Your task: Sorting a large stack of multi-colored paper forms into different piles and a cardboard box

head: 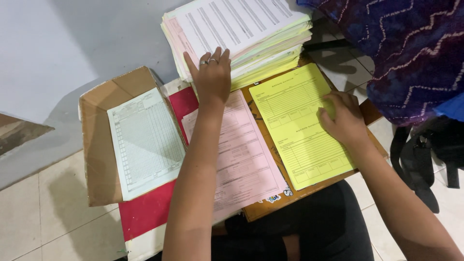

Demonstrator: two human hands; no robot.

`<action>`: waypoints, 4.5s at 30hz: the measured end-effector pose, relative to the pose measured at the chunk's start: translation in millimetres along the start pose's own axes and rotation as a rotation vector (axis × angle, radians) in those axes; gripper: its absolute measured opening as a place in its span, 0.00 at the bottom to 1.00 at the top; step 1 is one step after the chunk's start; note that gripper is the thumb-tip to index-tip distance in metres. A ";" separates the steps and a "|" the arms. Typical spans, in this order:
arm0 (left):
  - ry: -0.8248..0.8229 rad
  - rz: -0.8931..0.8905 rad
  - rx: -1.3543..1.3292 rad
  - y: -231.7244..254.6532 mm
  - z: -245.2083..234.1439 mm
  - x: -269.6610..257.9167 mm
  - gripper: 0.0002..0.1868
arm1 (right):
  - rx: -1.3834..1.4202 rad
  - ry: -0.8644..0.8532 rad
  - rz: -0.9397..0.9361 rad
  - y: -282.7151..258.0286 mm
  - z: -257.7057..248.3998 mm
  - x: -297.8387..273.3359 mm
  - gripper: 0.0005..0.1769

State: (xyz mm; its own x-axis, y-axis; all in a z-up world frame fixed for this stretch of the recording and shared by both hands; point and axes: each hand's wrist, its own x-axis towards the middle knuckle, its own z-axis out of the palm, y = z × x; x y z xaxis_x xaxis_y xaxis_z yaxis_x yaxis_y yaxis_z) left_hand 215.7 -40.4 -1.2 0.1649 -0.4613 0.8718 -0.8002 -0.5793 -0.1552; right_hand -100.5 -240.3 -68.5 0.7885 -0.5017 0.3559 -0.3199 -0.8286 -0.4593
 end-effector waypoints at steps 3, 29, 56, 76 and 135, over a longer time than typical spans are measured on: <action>-0.113 0.005 -0.019 -8.9 1.4 1.8 0.19 | 0.005 -0.018 0.024 -1.9 -0.2 -0.2 0.21; -0.513 -0.341 -0.255 -28.3 -10.0 54.8 0.19 | 0.059 -0.073 0.130 -11.6 -5.3 2.4 0.19; 0.296 -0.416 -0.579 69.8 -178.6 -97.5 0.14 | -0.484 -0.233 -0.132 51.3 49.7 12.0 0.31; 0.129 -1.455 -1.444 49.0 -238.5 -173.7 0.18 | 0.864 -0.702 0.251 -141.7 9.6 -36.2 0.11; -0.023 -0.395 -0.279 -92.4 -89.6 -6.4 0.17 | 0.189 -0.190 -0.477 -233.5 48.1 -92.5 0.23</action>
State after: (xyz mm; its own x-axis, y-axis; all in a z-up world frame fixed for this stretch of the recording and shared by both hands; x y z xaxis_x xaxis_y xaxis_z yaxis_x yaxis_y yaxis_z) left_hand 236.9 76.3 49.1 0.4976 -0.2591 0.8278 -0.7973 -0.5125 0.3189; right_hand -73.5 11.6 -33.3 0.9095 -0.0133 0.4155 0.1823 -0.8855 -0.4273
